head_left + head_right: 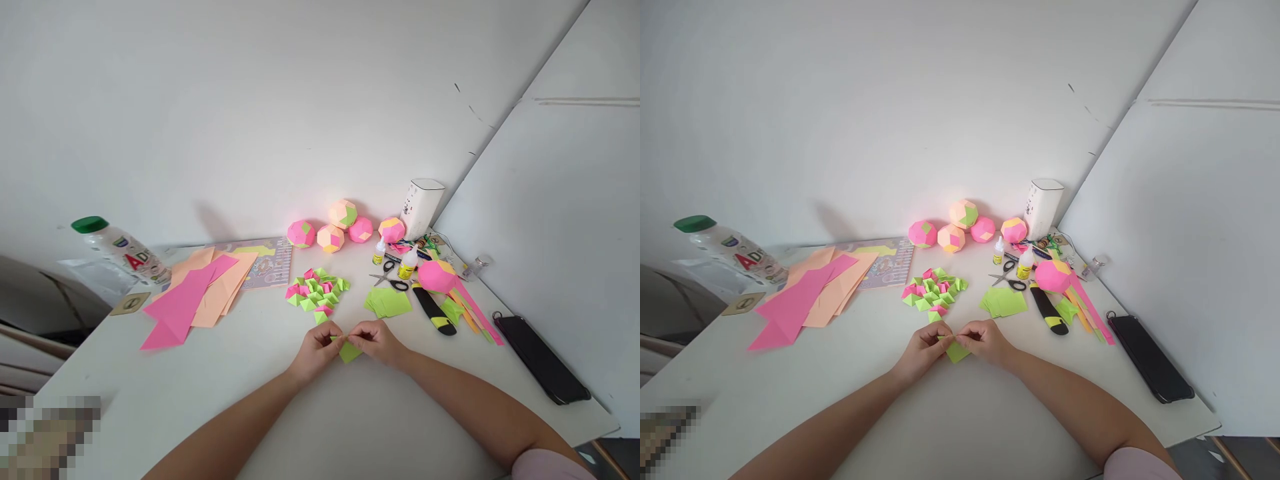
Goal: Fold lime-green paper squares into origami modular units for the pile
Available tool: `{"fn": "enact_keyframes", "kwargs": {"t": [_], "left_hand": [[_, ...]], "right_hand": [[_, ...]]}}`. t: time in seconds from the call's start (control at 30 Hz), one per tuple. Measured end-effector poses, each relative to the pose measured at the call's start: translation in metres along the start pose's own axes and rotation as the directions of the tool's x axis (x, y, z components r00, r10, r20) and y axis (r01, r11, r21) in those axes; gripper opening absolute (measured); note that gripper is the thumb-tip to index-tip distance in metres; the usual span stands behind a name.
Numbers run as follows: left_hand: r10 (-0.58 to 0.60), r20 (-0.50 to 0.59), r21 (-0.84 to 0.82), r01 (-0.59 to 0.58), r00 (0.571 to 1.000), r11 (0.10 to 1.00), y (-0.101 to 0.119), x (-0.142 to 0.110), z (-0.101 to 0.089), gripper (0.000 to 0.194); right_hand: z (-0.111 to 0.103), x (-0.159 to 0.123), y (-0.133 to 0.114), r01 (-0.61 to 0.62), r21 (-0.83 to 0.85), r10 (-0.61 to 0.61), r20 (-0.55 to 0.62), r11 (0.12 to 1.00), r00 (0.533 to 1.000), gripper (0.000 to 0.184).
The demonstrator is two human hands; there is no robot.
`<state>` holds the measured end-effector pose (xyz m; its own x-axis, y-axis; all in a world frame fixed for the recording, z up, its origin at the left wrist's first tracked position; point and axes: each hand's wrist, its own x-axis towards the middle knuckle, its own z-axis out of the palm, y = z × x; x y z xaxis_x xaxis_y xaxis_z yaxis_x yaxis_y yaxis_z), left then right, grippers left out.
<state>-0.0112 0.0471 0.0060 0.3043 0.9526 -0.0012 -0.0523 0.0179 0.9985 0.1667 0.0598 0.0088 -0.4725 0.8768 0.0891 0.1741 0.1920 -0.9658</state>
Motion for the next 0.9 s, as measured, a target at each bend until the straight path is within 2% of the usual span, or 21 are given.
{"fn": "enact_keyframes", "kwargs": {"t": [0.1,0.37,0.53,0.67,0.77,0.9], "left_hand": [[-0.001,-0.019,0.03,0.001,1.0,1.0,-0.0003,0.0,0.0018,0.015],[-0.118,-0.02,-0.077,0.116,0.993,0.99,0.0015,0.0007,0.0042,0.02],[-0.117,-0.083,-0.127,0.106,0.99,0.986,0.0021,0.0009,0.0009,0.022],[-0.085,-0.011,-0.144,0.083,0.996,0.986,0.004,-0.001,0.0015,0.023],[-0.098,0.052,-0.072,0.102,0.994,0.992,0.0035,-0.0017,0.0034,0.025],[-0.107,0.042,-0.023,0.108,0.993,0.994,0.001,-0.0008,0.0035,0.028]], "right_hand": [[0.0003,-0.0004,-0.0011,-0.015,-0.007,0.015,-0.008,1.0,1.0,0.017],[-0.0017,-0.0007,-0.0011,-0.077,0.083,0.082,-0.052,0.994,0.995,0.016],[-0.0043,0.0009,0.0003,-0.083,0.145,0.101,-0.122,0.986,0.987,0.015],[-0.0051,0.0014,-0.0022,-0.07,0.146,0.086,-0.107,0.987,0.991,0.015],[-0.004,0.0008,-0.0045,-0.06,0.121,0.069,-0.072,0.991,0.995,0.016],[-0.0027,0.0,-0.0051,-0.067,0.098,0.076,-0.092,0.993,0.993,0.017]]}}
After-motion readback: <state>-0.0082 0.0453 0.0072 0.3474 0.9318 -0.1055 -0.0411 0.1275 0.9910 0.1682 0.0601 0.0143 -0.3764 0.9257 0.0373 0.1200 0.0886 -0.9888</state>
